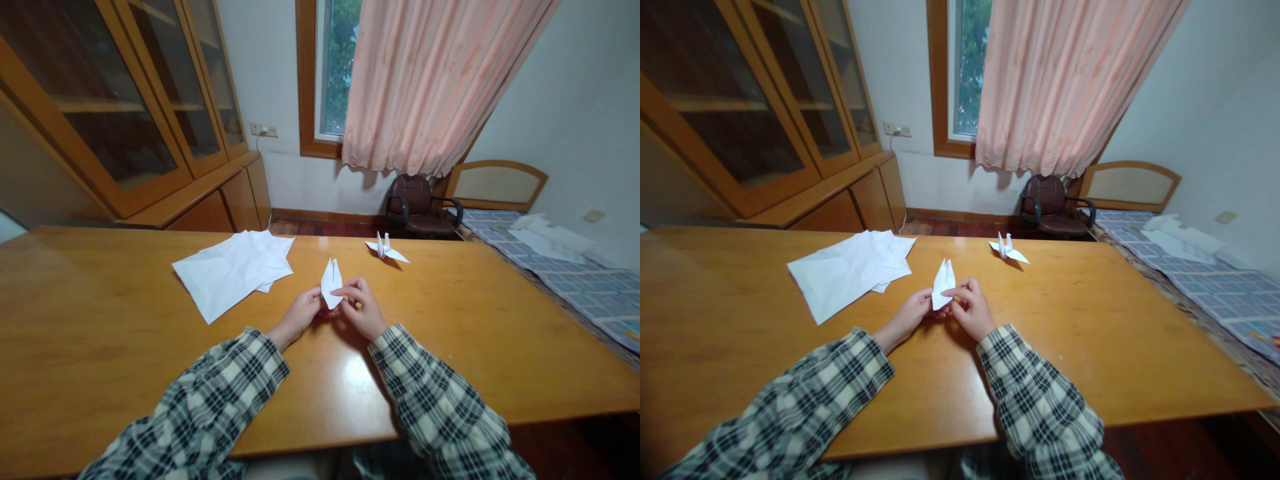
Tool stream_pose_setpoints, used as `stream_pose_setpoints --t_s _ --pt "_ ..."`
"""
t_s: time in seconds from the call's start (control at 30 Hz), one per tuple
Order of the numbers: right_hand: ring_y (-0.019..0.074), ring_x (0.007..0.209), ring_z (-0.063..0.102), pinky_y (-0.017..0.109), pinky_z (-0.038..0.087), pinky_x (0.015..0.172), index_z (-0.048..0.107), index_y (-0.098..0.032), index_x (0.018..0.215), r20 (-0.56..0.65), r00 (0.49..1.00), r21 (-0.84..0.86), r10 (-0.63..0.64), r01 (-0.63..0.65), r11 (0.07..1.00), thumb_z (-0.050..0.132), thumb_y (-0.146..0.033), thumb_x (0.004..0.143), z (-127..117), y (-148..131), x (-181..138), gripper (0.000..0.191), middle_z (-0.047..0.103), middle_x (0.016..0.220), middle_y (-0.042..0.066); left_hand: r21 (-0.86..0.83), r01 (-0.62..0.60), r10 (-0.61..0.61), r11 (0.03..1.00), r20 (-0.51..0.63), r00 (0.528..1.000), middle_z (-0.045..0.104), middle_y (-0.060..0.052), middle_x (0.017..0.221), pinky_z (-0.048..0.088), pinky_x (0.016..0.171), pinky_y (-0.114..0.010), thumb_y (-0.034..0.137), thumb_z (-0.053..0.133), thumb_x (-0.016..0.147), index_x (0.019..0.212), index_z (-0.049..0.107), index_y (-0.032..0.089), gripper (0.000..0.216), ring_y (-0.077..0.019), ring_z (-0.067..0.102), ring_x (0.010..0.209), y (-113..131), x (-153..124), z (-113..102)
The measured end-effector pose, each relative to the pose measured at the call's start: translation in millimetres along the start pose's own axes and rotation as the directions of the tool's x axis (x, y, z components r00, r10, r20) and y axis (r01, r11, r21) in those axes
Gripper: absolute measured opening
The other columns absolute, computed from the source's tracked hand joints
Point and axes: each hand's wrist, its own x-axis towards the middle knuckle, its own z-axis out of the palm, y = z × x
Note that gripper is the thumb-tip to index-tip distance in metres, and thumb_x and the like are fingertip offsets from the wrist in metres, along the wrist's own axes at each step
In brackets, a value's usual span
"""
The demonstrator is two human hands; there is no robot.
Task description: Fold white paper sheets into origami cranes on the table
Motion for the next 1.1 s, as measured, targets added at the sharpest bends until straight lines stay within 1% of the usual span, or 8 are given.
stream_pose_setpoints --t_s 0.27,0.43,0.6,0.7,0.9,1.1 --pt "0.0153 0.079 0.049 0.026 0.043 0.06 0.071 -0.025 0.088 -0.006 1.0 0.014 -0.012 0.012 1.0 0.051 -0.006 0.074 -0.1 0.7 0.4 0.031 0.045 0.087 0.004 0.013 -0.042 0.041 0.999 0.013 0.999 0.068 -0.006 0.083 0.044 0.061 -0.022 0.033 0.061 0.075 0.096 0.065 0.011 0.031 -0.0139 0.059 0.067 -1.5 0.8 0.1" --pt "0.0149 0.077 0.048 0.027 0.043 0.06 0.071 -0.026 0.087 -0.01 1.0 0.008 0.003 -0.003 1.0 0.052 -0.007 0.075 0.2 1.5 0.5 0.029 0.045 0.087 0.004 0.008 -0.02 0.02 1.0 0.017 1.0 0.069 -0.007 0.085 0.044 0.061 -0.022 0.037 0.062 0.075 0.098 0.065 0.012 0.034 -0.0145 0.06 0.068 -2.1 0.7 -0.7" --pt "0.0147 0.076 0.048 0.026 0.042 0.059 0.071 -0.026 0.086 -0.004 1.0 0.005 0.008 -0.007 1.0 0.051 -0.008 0.076 -0.3 1.0 0.7 0.028 0.045 0.087 0.004 -0.023 0.01 -0.009 1.0 0.027 1.0 0.07 -0.006 0.085 0.046 0.063 -0.024 0.037 0.062 0.075 0.099 0.066 0.015 0.032 -0.0147 0.062 0.068 1.5 -1.0 0.8" --pt "0.0147 0.075 0.048 0.026 0.043 0.059 0.07 -0.026 0.087 0.0 1.0 0.013 0.01 -0.01 1.0 0.052 -0.009 0.077 -0.3 0.3 0.6 0.028 0.044 0.087 0.004 -0.024 0.018 -0.018 1.0 0.029 0.999 0.07 -0.006 0.084 0.047 0.064 -0.025 0.037 0.063 0.075 0.098 0.066 0.014 0.033 -0.0155 0.062 0.068 4.2 -1.9 2.1" --pt "0.0142 0.074 0.048 0.027 0.042 0.059 0.07 -0.026 0.088 -0.003 1.0 0.02 0.005 -0.005 1.0 0.052 -0.009 0.077 -0.1 -0.3 0.5 0.027 0.045 0.086 0.003 -0.022 0.003 -0.002 1.0 0.039 0.999 0.07 -0.007 0.084 0.046 0.062 -0.024 0.036 0.064 0.074 0.097 0.066 0.013 0.033 -0.0154 0.062 0.068 5.6 -2.5 2.7" --pt "0.0149 0.076 0.049 0.027 0.042 0.06 0.07 -0.025 0.089 -0.007 1.0 0.024 0.008 -0.008 1.0 0.052 -0.009 0.077 0.9 0.7 0.4 0.027 0.045 0.086 0.004 -0.037 0.006 -0.004 0.999 0.038 0.999 0.07 -0.007 0.084 0.046 0.062 -0.024 0.036 0.063 0.075 0.098 0.066 0.012 0.033 -0.0157 0.062 0.069 4.6 -2.2 1.9"
